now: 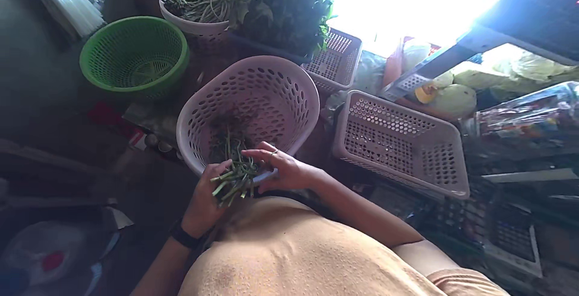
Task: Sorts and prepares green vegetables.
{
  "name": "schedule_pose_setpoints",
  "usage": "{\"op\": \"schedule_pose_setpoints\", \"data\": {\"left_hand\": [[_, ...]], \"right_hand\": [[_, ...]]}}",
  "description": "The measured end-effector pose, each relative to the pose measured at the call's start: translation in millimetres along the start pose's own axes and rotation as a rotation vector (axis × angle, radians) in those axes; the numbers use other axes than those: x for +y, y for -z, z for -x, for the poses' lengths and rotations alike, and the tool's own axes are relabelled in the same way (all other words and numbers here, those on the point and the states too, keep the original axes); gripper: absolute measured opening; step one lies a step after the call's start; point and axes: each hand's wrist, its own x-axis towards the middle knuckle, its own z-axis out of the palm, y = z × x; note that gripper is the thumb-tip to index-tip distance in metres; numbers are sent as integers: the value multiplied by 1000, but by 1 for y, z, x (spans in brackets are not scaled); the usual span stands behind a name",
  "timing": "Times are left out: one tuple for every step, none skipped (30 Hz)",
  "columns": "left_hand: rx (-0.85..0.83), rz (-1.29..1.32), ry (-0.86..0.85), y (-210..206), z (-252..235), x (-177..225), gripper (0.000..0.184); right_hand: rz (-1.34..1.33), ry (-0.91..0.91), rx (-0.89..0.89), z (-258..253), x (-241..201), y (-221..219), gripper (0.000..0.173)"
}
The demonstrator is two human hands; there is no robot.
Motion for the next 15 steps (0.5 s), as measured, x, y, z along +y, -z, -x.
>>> {"op": "schedule_pose_setpoints", "data": {"left_hand": [[0,15,-3,-2,2,1,65],[3,30,-3,-4,3,2,66],[9,45,-2,-6,3,4,67],[19,56,0,-8,3,6,69],[37,66,2,-8,3,7,69],[50,88,3,-8,3,8,67],[40,129,-2,-5,3,9,64],[3,177,-6,0,3,9,64],[-52,228,1,6,4,9,67],[-94,284,16,13,5,9,67],[-110,348,31,19,6,9,66],[-111,413,53,25,7,7,62],[-86,440,74,31,7,6,57],[-33,416,92,35,5,4,49],[37,323,97,37,1,3,41]], "right_hand": [[-14,32,4,-2,2,-6,71],[-45,72,22,-4,4,-13,63],[-87,117,42,-7,7,-19,56],[-135,143,46,-9,9,-22,52],[-182,142,34,-10,10,-21,53],[-222,121,2,-9,10,-18,58],[-256,90,-36,-7,10,-12,64],[-283,64,-59,-5,10,-5,67],[-307,56,-60,-2,11,1,64],[-319,68,-38,2,12,7,55],[-312,91,-4,4,13,13,45],[-300,109,28,7,13,19,38],[-288,126,65,8,13,24,34],[-270,133,109,9,14,28,30],[-256,136,158,9,15,31,30]]}}
